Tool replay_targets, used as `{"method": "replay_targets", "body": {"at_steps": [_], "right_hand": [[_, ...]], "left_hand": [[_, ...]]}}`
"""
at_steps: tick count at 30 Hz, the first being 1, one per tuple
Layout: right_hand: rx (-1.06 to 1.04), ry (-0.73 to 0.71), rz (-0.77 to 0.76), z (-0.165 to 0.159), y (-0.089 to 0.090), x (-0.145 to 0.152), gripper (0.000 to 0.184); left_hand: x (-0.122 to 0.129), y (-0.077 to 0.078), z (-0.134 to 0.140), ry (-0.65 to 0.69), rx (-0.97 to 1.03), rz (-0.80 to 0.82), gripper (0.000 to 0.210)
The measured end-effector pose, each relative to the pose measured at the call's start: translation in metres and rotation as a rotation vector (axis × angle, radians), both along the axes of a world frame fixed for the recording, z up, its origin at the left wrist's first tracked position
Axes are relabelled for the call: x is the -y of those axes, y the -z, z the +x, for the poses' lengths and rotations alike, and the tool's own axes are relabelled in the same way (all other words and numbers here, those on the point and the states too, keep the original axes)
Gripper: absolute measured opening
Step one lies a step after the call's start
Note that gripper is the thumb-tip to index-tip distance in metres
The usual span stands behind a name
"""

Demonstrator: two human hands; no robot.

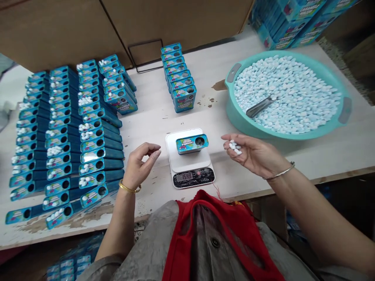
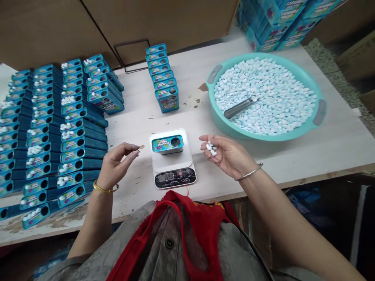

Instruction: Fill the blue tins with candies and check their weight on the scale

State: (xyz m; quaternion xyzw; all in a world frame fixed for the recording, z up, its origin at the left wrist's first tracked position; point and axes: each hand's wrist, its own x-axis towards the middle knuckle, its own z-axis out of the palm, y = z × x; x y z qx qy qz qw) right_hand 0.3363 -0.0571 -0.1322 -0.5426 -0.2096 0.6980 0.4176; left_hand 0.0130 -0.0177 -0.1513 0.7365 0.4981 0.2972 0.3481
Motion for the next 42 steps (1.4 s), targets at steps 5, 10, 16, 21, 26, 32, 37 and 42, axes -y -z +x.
{"method": "replay_targets", "body": {"at_steps": [5, 10, 16, 21, 26, 32, 37, 42], "right_hand": [[-0.062, 0.083, -0.097, 0.005, 0.025, 0.025, 0.028], [-0.074, 0.127, -0.101, 0.005, 0.034, 0.036, 0.03], [-0.096, 0.173, -0.162, -0.005, 0.045, 0.04, 0.035], [-0.121, 0.196, -0.181, -0.017, 0.057, 0.037, 0.047], [-0.169, 0.255, -0.201, -0.02, 0.06, 0.036, 0.048], [-0.199, 0.303, -0.286, -0.019, 0.065, 0.038, 0.044], [-0.188, 0.315, -0.321, -0.015, 0.077, 0.04, 0.049], [-0.174, 0.244, -0.276, -0.013, 0.089, 0.044, 0.043]], "left_hand": [[-0.003, -0.004, 0.006, 0.018, -0.016, 0.007, 0.016], [-0.006, -0.01, 0.015, 0.045, -0.032, 0.046, 0.017], [-0.013, -0.023, 0.047, 0.262, -0.136, 0.25, 0.064], [-0.052, -0.033, 0.077, 0.346, -0.411, 0.443, 0.033], [-0.111, -0.02, 0.094, 0.223, -0.527, 0.552, 0.033], [-0.133, 0.013, 0.089, 0.078, -0.641, 0.598, 0.041], [-0.15, -0.002, 0.05, -0.352, -0.686, 0.56, 0.041], [-0.174, -0.018, 0.002, -0.704, -1.046, 0.222, 0.033]]}}
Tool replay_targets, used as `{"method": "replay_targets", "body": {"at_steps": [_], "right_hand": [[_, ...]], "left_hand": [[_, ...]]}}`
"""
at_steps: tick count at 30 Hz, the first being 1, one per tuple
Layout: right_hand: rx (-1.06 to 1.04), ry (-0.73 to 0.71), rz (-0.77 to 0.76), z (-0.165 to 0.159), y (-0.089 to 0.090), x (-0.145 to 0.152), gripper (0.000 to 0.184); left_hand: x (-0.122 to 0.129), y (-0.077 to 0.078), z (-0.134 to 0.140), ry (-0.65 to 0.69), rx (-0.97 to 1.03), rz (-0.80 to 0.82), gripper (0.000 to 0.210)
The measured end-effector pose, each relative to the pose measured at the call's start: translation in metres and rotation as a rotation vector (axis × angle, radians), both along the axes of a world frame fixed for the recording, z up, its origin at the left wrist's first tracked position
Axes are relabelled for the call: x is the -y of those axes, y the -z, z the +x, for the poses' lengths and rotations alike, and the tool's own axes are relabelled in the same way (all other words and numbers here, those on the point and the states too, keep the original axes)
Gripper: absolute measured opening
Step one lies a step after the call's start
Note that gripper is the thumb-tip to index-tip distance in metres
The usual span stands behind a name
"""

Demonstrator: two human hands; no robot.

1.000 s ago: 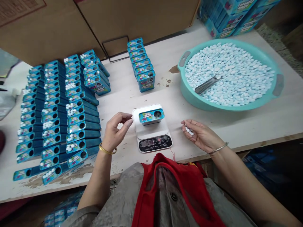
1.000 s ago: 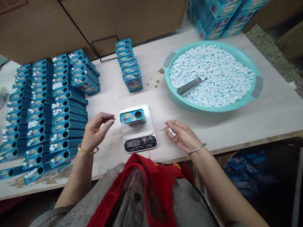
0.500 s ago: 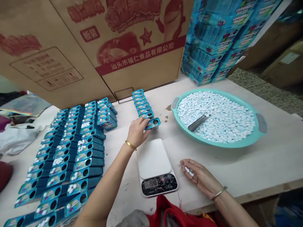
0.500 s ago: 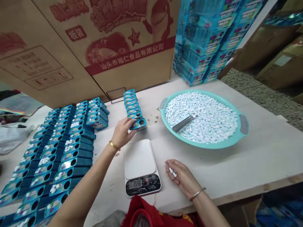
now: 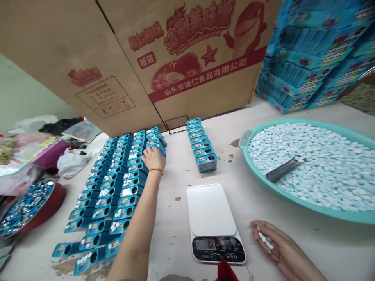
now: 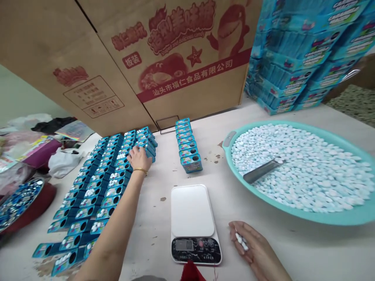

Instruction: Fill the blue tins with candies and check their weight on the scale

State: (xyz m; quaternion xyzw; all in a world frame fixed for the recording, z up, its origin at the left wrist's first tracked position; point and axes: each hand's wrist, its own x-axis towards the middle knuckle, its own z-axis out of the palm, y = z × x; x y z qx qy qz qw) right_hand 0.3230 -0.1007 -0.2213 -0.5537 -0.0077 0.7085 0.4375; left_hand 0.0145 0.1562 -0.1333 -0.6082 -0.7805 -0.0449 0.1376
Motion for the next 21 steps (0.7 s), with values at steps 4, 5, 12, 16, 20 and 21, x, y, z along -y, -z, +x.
{"method": "replay_targets", "body": {"at_steps": [4, 5, 12, 16, 20, 21], "right_hand": [[0.036, -0.018, 0.061, -0.002, -0.004, 0.002, 0.04], [0.046, -0.019, 0.075, -0.002, -0.006, 0.001, 0.041], [0.167, -0.126, 0.136, -0.006, -0.019, -0.017, 0.06], [0.203, -0.254, 0.201, -0.011, -0.017, -0.032, 0.062], [0.169, -0.378, 0.287, -0.019, -0.012, -0.037, 0.049], [0.159, -0.388, 0.299, -0.021, -0.012, -0.037, 0.046]], "left_hand": [[0.0, -0.001, -0.017, 0.057, -0.113, -0.131, 0.022], [0.004, -0.005, -0.017, 0.108, -0.138, -0.13, 0.022], [0.09, -0.071, 0.043, 0.585, -0.189, -0.264, 0.023], [0.144, -0.079, 0.096, 0.814, -0.191, -0.43, 0.021], [0.163, -0.06, 0.125, 0.941, -0.213, -0.48, 0.018], [0.164, -0.056, 0.127, 0.953, -0.209, -0.476, 0.017]]}}
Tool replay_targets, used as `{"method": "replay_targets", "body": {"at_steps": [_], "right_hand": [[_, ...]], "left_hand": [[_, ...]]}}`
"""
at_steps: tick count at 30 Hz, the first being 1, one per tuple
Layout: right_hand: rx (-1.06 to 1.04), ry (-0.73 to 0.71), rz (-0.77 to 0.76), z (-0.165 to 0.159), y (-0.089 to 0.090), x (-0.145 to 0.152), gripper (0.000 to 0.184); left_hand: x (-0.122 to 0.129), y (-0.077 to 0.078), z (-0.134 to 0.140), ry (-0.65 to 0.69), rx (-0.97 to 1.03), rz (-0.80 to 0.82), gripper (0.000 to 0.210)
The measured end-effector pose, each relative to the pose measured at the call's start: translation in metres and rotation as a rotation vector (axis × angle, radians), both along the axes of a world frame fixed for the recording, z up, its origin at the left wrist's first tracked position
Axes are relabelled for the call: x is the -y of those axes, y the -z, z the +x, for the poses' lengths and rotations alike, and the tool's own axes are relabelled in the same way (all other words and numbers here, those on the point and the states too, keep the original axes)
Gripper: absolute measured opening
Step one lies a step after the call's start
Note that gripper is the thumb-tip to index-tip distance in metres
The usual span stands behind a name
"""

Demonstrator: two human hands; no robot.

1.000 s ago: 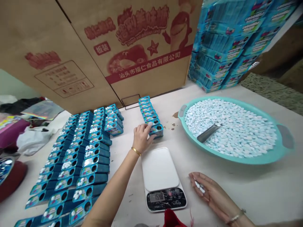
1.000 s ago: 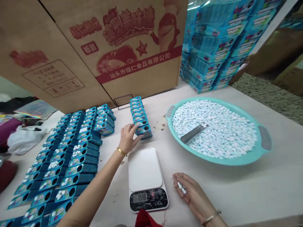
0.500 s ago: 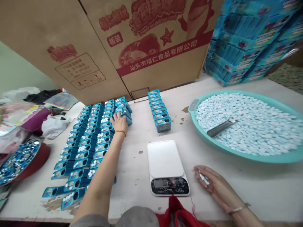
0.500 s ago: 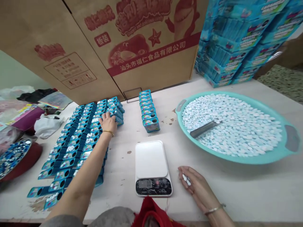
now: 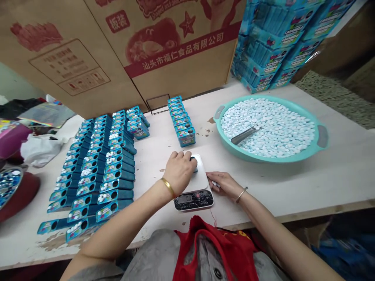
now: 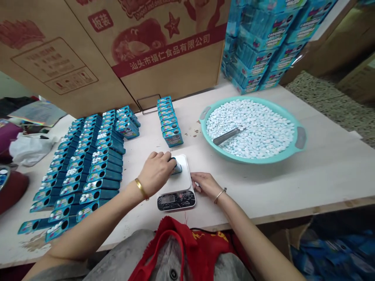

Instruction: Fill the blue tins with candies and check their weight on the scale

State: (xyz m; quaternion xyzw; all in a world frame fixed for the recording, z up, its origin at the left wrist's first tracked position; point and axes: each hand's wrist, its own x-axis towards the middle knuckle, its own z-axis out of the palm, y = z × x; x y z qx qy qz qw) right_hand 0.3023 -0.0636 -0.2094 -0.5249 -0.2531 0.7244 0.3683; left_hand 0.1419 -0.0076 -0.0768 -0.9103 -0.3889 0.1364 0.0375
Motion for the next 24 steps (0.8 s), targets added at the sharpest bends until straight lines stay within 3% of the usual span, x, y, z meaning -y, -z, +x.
{"method": "replay_targets", "body": {"at_steps": [3, 5, 10, 13, 18, 24], "right_hand": [[-0.013, 0.004, 0.016, -0.005, -0.001, 0.001, 0.04], [-0.014, 0.002, 0.02, -0.008, -0.003, 0.001, 0.038], [-0.026, -0.058, 0.006, -0.022, -0.005, -0.005, 0.036], [-0.049, -0.078, -0.004, -0.031, -0.003, -0.01, 0.035], [0.13, 0.053, -0.002, -0.026, -0.01, -0.012, 0.028], [0.169, 0.033, 0.1, -0.006, -0.05, -0.016, 0.039]], "left_hand": [[-0.002, 0.0, -0.007, -0.017, 0.091, 0.001, 0.013], [-0.002, -0.005, -0.023, -0.072, 0.245, 0.002, 0.022], [0.011, -0.004, -0.084, -0.373, 0.792, 0.094, 0.021], [0.031, 0.013, -0.119, -0.567, 0.934, 0.109, 0.02], [0.074, 0.054, -0.155, -0.768, 1.007, -0.026, 0.025], [0.104, 0.095, -0.168, -0.851, 1.051, -0.139, 0.027]]}}
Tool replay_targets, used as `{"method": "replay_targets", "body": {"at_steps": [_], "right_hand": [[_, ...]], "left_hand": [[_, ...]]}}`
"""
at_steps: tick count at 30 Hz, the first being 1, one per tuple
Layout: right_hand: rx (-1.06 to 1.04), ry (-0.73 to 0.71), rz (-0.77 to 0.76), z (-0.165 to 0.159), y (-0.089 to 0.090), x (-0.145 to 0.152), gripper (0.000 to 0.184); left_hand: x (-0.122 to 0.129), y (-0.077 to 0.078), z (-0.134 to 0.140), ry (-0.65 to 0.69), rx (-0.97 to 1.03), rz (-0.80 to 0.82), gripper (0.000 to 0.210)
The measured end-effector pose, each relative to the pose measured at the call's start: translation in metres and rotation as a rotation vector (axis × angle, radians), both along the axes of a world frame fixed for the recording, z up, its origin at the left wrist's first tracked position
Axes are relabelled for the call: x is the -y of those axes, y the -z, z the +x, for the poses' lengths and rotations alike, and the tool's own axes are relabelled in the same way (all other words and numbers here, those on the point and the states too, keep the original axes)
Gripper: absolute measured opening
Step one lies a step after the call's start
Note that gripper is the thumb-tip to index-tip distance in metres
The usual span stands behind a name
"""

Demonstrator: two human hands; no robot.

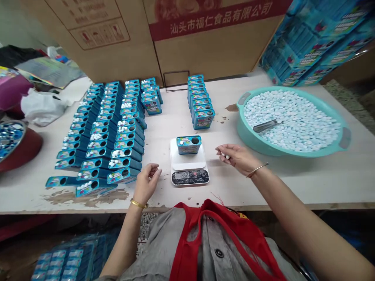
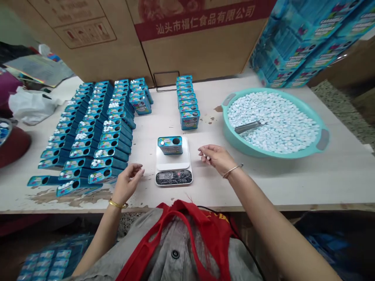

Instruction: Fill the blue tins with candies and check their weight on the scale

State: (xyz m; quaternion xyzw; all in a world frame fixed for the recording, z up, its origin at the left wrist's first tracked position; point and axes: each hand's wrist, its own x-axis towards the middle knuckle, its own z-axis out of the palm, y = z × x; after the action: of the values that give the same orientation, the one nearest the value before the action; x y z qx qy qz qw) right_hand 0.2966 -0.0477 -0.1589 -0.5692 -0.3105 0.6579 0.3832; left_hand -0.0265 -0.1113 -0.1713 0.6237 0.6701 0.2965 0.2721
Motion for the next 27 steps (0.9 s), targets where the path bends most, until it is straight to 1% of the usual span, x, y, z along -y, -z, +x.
{"method": "replay_targets", "body": {"at_steps": [2, 5, 7, 9, 12, 14, 16, 18, 21, 24, 27], "right_hand": [[0.029, -0.041, 0.053, -0.002, -0.021, -0.005, 0.04], [0.108, -0.165, 0.158, -0.014, -0.05, -0.017, 0.036], [0.192, -0.278, 0.228, -0.027, -0.064, -0.027, 0.03], [0.311, -0.384, 0.291, -0.04, -0.073, -0.036, 0.023], [0.568, -0.531, 0.382, -0.057, -0.079, -0.048, 0.013], [0.758, -0.615, 0.475, -0.065, -0.08, -0.053, 0.011], [0.914, -0.665, 0.569, -0.069, -0.08, -0.057, 0.009], [1.015, -0.677, 0.613, -0.072, -0.081, -0.06, 0.008], [1.063, -0.672, 0.614, -0.074, -0.085, -0.061, 0.013], [1.027, -0.681, 0.616, -0.075, -0.09, -0.061, 0.013], [0.993, -0.688, 0.644, -0.076, -0.09, -0.061, 0.015]], "left_hand": [[0.002, 0.006, -0.001, 0.009, 0.023, -0.003, 0.027], [0.0, 0.008, -0.002, 0.021, 0.04, 0.016, 0.028], [-0.002, 0.008, -0.003, 0.028, 0.039, 0.035, 0.027], [-0.005, 0.008, -0.002, 0.039, 0.034, 0.05, 0.026], [-0.006, 0.009, -0.002, 0.059, 0.031, 0.064, 0.025], [-0.006, 0.011, -0.002, 0.068, 0.032, 0.061, 0.025], [-0.006, 0.013, -0.003, 0.076, 0.027, 0.046, 0.026], [-0.006, 0.014, -0.003, 0.082, 0.022, 0.026, 0.026], [-0.007, 0.016, -0.002, 0.092, 0.035, 0.005, 0.027], [-0.01, 0.017, 0.001, 0.116, 0.044, -0.01, 0.026], [-0.013, 0.02, 0.004, 0.135, 0.044, -0.016, 0.026]]}}
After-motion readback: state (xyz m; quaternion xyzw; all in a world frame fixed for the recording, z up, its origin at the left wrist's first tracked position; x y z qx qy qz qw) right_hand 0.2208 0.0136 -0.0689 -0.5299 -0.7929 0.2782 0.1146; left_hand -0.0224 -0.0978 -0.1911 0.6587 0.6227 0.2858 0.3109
